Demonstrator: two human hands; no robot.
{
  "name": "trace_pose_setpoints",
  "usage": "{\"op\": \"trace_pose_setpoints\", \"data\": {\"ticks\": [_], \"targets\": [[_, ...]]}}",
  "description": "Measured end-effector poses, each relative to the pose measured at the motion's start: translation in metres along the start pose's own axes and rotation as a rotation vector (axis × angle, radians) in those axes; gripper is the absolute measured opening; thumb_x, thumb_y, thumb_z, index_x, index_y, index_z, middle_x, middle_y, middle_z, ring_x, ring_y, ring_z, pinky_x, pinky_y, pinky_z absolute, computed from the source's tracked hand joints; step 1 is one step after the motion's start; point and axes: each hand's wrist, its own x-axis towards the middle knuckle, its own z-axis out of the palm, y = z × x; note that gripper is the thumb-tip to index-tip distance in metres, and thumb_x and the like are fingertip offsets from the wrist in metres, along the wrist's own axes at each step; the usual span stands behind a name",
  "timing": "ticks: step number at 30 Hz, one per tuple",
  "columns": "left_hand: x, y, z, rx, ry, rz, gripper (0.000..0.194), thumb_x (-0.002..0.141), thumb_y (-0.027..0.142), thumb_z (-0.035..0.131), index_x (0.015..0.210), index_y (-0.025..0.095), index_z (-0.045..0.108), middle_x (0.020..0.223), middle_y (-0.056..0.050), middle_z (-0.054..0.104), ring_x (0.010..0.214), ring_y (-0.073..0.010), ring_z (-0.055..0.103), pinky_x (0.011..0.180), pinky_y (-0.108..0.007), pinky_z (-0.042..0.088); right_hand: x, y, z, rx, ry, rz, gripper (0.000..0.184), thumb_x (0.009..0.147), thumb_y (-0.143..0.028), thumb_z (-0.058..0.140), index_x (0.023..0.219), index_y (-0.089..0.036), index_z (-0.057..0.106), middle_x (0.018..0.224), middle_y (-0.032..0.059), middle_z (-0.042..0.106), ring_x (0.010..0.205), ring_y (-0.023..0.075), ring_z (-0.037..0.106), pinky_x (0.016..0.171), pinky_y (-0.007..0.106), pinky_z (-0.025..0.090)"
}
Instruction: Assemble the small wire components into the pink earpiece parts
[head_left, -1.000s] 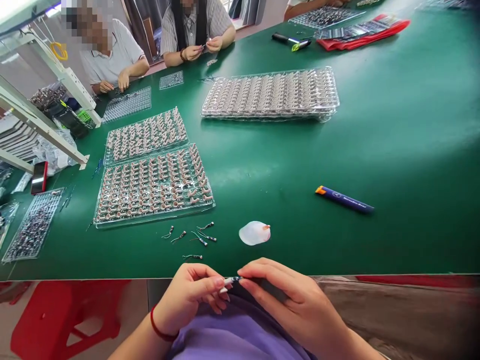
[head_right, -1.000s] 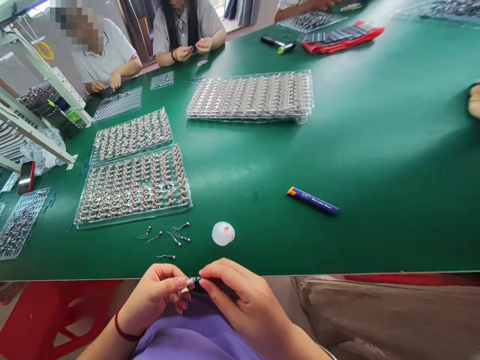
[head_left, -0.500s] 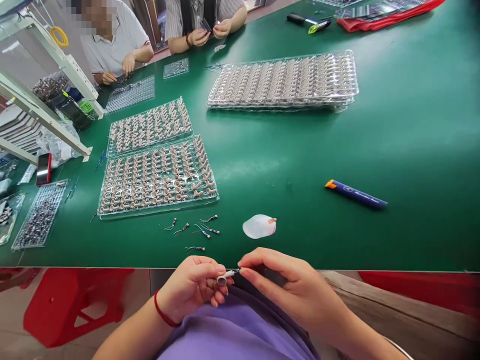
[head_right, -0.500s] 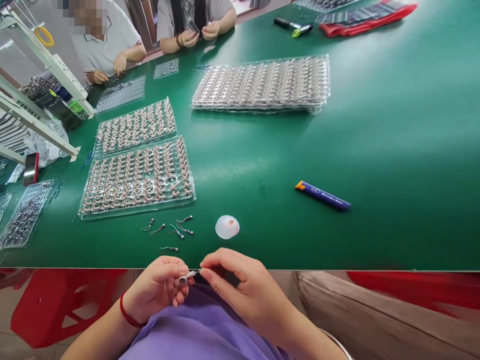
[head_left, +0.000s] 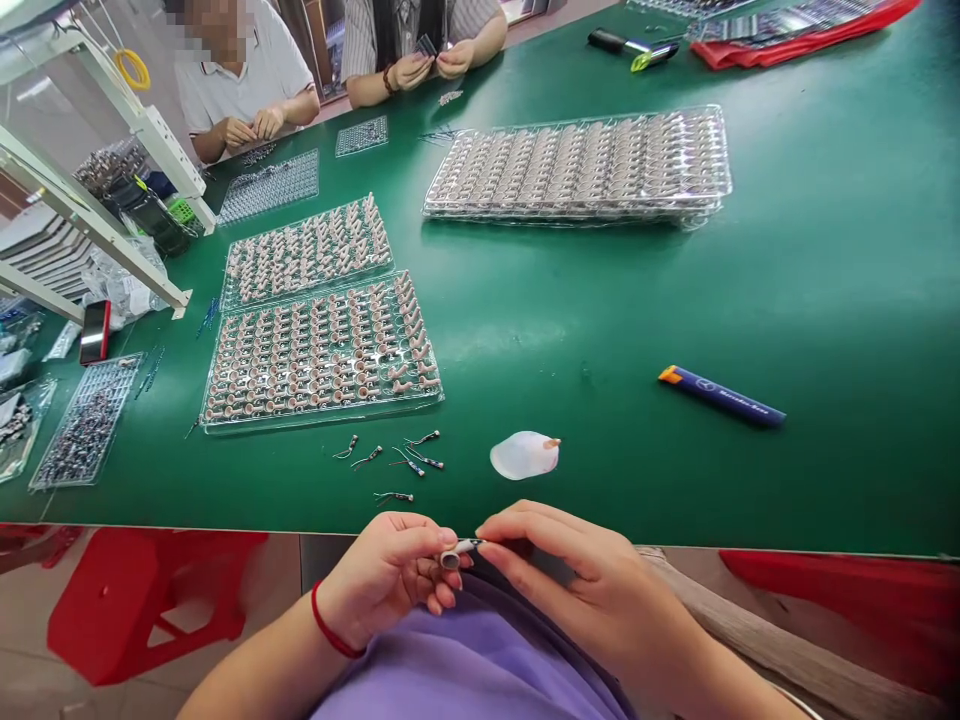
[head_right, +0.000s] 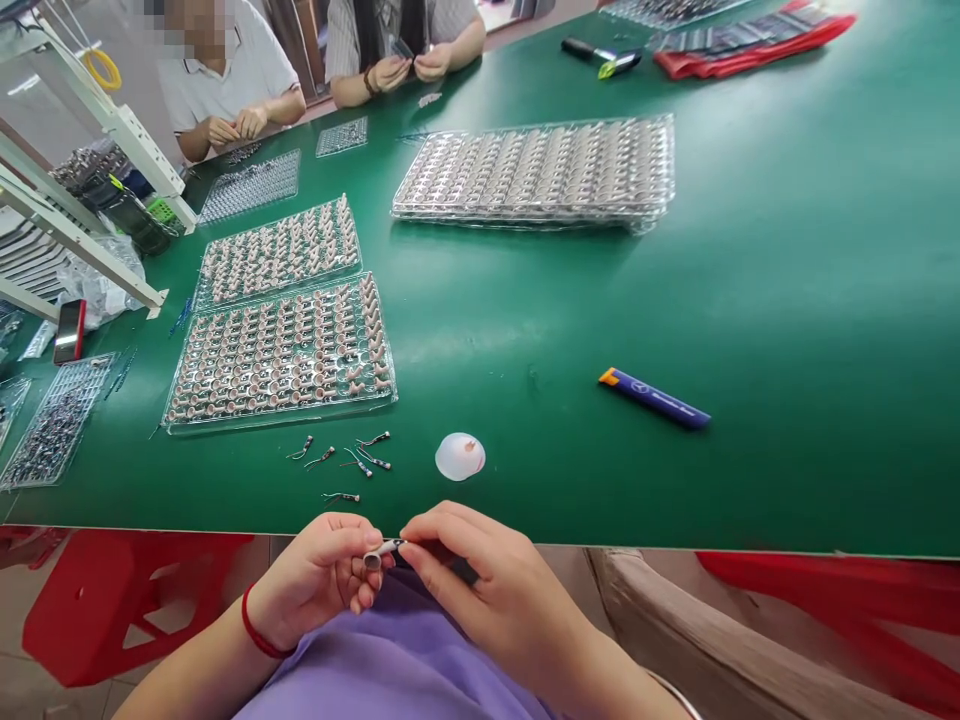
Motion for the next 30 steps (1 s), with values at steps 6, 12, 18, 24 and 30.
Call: {"op": "trace_pose_setpoints", "data": {"ticks": [6,12,18,24,30], "targets": [[0.000,0.000,0.002,0.015,0.000,0.008,0.032,0.057,0.038,0.081,0.061,0.013,0.061,0.051,-0.001,0.064,0.037,-0.0074,0.056,0.035,-0.015,0.039,0.001,-0.002,-0.003,0.050,-0.027,0.036,0.014,0.092,-0.022,0.053,0.086,-0.022,0.066,0.074,0.0015,0.070,0.064,0.0120,0.066,0.060,0.020,0.053],[-0.001,0.001,0.004,0.031,-0.006,0.007,0.036,0.055,0.040,0.083,0.060,0.013,0.060,0.051,-0.001,0.064,0.037,-0.0080,0.056,0.035,-0.015,0.040,0.003,-0.004,-0.005,0.091,-0.056,0.084,0.016,0.092,-0.025,0.053,0.085,-0.021,0.067,0.075,0.0026,0.072,0.065,0.0131,0.066,0.060,0.021,0.053],[-0.002,0.002,0.005,0.041,-0.016,0.032,0.038,0.055,0.041,0.086,0.060,0.013,0.061,0.052,-0.001,0.064,0.038,-0.0071,0.055,0.036,-0.015,0.042,0.002,-0.003,-0.003,0.145,-0.059,0.080,0.013,0.091,-0.020,0.056,0.086,-0.022,0.068,0.076,-0.0007,0.072,0.066,0.0105,0.067,0.063,0.017,0.052],[-0.008,0.005,0.007,0.121,-0.002,0.094,0.037,0.058,0.043,0.086,0.064,0.011,0.068,0.056,-0.002,0.066,0.043,-0.0085,0.059,0.040,-0.016,0.045,0.000,-0.001,-0.003,0.179,-0.024,0.015,0.012,0.091,-0.016,0.058,0.089,-0.023,0.068,0.077,-0.0018,0.071,0.067,0.0091,0.067,0.064,0.015,0.052],[-0.011,0.005,0.006,0.187,-0.022,0.149,0.037,0.059,0.044,0.086,0.069,0.011,0.073,0.059,-0.003,0.066,0.047,-0.0096,0.061,0.042,-0.017,0.046,-0.002,-0.002,-0.002,0.190,0.019,-0.053,0.014,0.091,-0.013,0.058,0.094,-0.023,0.067,0.077,-0.0018,0.070,0.067,0.0087,0.066,0.063,0.014,0.052]]}}
